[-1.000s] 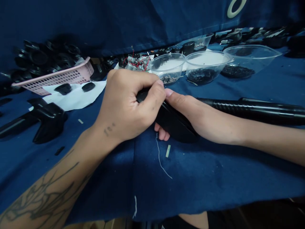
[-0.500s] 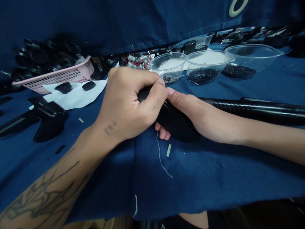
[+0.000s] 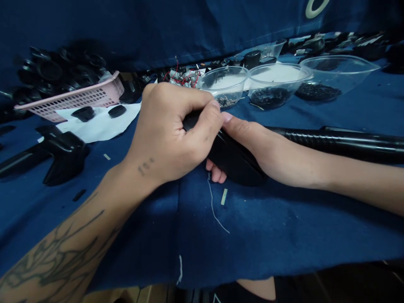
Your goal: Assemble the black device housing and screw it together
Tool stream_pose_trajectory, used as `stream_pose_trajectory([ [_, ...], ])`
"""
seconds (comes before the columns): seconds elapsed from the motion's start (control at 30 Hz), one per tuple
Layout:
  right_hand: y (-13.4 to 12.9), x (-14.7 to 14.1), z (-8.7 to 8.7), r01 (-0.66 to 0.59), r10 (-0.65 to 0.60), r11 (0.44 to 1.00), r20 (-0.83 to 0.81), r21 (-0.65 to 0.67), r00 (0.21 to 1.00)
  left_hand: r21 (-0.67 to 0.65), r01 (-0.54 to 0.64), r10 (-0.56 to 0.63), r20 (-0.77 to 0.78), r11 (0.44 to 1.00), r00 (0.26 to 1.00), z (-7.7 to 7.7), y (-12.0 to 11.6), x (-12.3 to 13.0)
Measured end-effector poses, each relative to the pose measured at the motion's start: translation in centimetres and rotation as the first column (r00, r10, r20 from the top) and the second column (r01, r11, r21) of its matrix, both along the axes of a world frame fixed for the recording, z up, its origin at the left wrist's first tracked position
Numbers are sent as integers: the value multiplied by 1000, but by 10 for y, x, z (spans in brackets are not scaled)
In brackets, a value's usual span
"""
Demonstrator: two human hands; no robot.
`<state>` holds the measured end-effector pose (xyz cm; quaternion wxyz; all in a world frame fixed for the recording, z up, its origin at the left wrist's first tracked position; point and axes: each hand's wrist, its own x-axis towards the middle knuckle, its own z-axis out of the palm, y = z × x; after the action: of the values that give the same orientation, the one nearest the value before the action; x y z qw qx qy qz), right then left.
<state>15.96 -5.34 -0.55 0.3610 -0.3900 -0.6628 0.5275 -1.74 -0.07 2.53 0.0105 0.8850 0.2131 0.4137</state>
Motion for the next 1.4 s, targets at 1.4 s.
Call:
stream_pose_trajectory([
  [1.4,1,3,-5,-25,25,1000,-29,13,999,-33,48,-47,20,998,999,-1,2,1],
])
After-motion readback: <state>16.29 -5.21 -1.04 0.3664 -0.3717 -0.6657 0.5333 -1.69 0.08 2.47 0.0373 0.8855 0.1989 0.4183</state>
